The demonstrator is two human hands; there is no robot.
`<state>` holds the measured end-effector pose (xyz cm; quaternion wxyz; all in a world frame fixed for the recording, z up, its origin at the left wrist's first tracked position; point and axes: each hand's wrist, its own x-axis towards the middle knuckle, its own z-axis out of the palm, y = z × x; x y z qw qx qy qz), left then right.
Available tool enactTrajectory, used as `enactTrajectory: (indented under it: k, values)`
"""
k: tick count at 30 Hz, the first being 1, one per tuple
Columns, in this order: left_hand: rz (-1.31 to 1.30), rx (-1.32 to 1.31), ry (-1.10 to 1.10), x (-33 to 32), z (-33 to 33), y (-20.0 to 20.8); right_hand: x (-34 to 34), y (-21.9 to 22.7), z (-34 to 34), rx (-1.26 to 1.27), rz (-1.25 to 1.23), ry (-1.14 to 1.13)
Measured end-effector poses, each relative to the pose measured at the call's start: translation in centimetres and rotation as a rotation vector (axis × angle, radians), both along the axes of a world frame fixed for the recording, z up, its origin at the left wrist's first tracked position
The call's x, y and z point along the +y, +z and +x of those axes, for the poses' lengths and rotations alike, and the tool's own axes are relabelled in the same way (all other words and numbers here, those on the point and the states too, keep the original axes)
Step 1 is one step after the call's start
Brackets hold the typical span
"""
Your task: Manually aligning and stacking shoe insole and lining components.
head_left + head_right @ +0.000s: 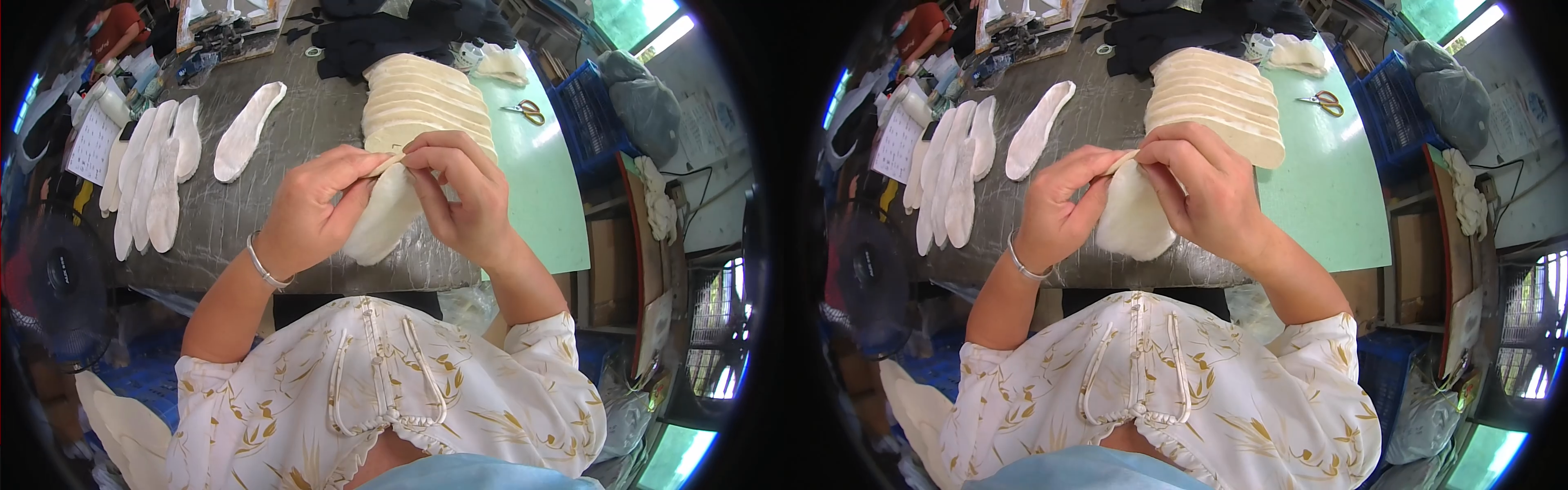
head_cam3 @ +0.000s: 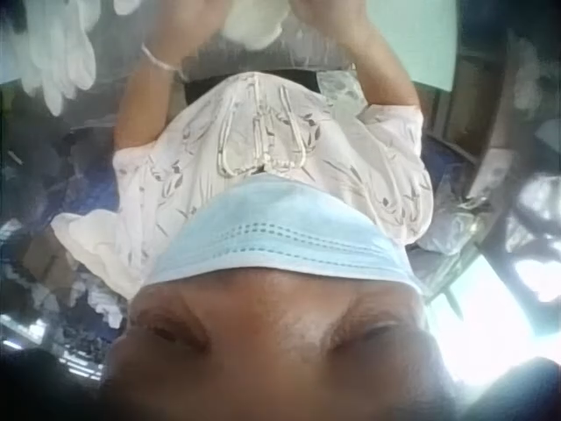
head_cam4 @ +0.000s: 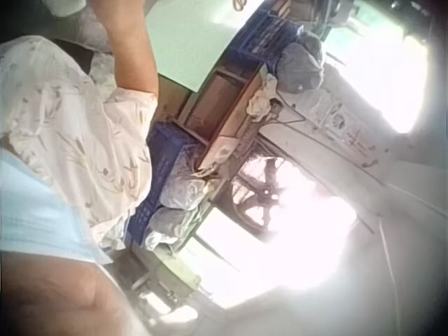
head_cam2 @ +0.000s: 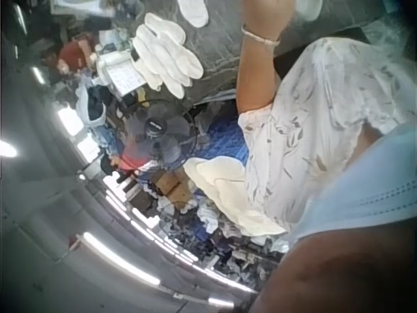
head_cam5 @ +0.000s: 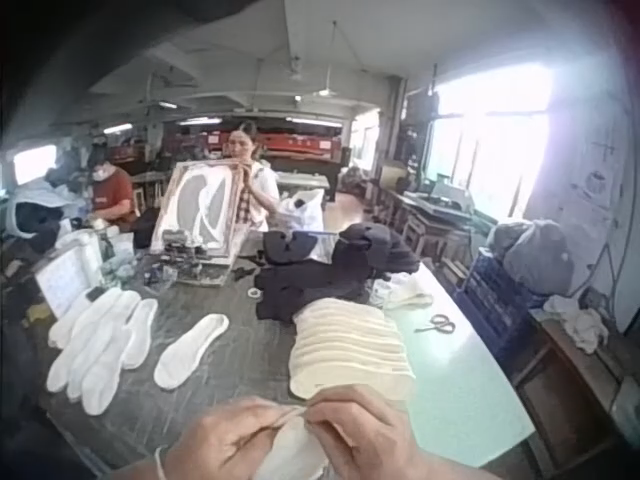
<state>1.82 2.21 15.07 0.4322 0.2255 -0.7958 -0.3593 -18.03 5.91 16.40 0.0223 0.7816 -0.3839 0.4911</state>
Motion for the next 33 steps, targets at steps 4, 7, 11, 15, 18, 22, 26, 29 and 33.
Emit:
enactTrajectory:
  k: [4, 7, 11, 15, 18, 22, 26, 29, 33]
  values:
    - [0.097, 0.129, -0.115, -0.3, 0.1, -0.5, 0.1, 0.2, 0.1, -0.008, 0.026, -0.007]
    - [0.09, -0.055, -0.017, 0.4, 0.2, -0.2, 0.1, -0.3, 0.3, -0.088, 0.099, 0.037]
    - [0.182, 0.059, 0.061, 0.3, 0.4, -1.9, 0.3, -0.9, 0.4, -0.289, 0.23, 0.148]
    - [0.274, 0.102, 0.109, 0.8, 0.9, -2.0, 1.6, -1.7, 0.1, -0.403, 0.206, 0.18]
    - [0.134, 0.119, 0.104, 0.6, 0.4, -2.3, 2.1, -2.7, 0.3, -0.48, 0.217, 0.14]
    - [0.107, 0.1, 0.083, 0.8, 0.3, -2.1, 2.1, -2.6, 0.2, -0.451, 0.216, 0.111]
    - [0.167, 0.153, 0.082, 0.8, 0.1, -2.5, 1.8, -2.8, 0.3, -0.473, 0.24, 0.101]
    - [0.215, 0.185, 0.076, 0.7, 0.0, -3.3, 1.5, -2.7, 0.3, -0.443, 0.24, 0.082]
    - [0.253, 0.21, 0.003, 0.4, 0.1, -3.7, 1.3, -2.5, 0.0, -0.453, 0.338, 0.056]
